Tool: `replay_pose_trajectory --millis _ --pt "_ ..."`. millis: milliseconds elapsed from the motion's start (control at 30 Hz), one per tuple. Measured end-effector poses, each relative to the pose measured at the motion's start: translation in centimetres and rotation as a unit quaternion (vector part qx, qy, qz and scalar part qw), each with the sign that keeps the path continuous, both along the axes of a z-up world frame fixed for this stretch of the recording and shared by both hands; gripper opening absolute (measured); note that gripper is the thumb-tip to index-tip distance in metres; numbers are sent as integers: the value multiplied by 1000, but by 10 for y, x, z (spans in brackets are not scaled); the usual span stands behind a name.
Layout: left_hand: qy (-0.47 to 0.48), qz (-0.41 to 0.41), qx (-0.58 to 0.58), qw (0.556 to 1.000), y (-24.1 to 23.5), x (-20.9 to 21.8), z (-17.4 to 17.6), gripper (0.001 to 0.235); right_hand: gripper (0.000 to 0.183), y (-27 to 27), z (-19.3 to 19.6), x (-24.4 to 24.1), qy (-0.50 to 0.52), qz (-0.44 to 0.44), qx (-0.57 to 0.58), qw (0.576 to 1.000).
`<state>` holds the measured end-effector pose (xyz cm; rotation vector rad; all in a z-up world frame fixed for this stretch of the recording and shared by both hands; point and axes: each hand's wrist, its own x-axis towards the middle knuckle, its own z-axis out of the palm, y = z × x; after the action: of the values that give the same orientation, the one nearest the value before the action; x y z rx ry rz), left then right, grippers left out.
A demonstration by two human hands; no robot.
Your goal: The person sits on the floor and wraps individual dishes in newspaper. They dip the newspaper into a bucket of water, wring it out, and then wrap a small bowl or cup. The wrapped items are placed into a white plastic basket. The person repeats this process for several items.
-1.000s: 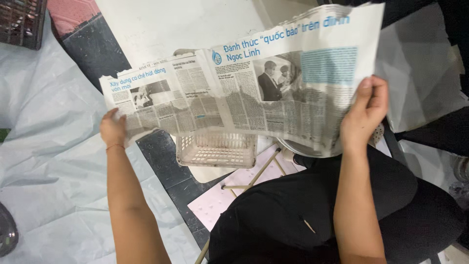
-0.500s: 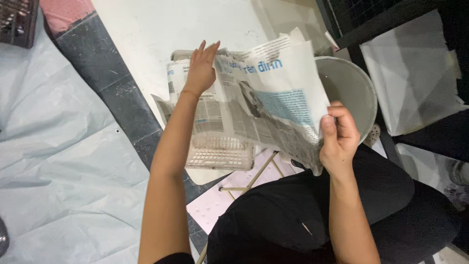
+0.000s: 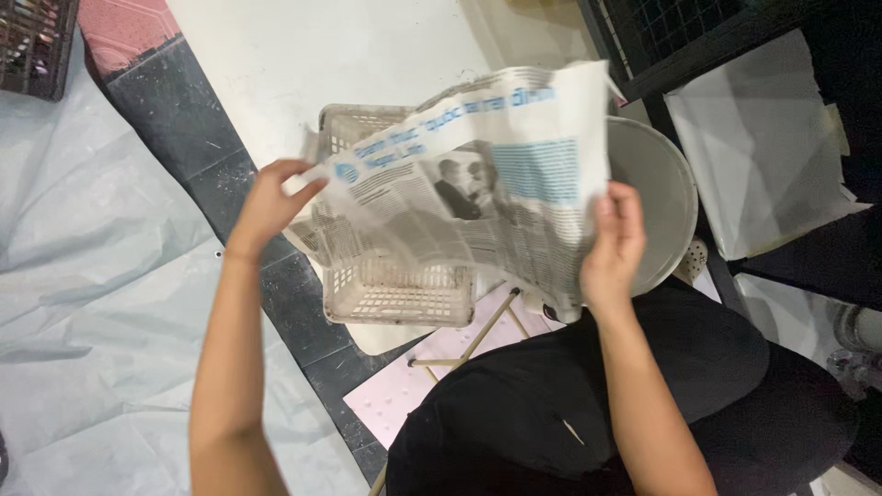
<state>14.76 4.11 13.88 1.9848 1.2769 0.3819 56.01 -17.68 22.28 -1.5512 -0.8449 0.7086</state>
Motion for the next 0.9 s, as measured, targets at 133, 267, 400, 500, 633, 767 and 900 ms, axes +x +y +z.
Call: replay_pose_trajectory --millis 133,267,400,500,633,767,900 --pt "8 17 77 997 -31 -29 74 25 32 14 -20 -30 11 87 -74 993" --pt "60 5 200 978 -63 -34 148 15 45 30 -70 -75 25 157 -97 982" --pt "58 -23 220 974 -76 -6 186 10 48 37 -140 -104 -7 176 -118 977" --pt "94 -49 224 969 -83 18 195 11 55 29 -195 -111 -31 185 -163 969" --pt "49 -71 217 972 -85 38 196 11 61 8 -240 -100 -83 245 -176 950" --pt "30 -103 199 974 -81 58 194 12 58 14 -214 -90 -112 299 -255 912" --pt "4 -162 148 976 -85 81 197 9 47 27 -117 -89 -71 241 -212 944"
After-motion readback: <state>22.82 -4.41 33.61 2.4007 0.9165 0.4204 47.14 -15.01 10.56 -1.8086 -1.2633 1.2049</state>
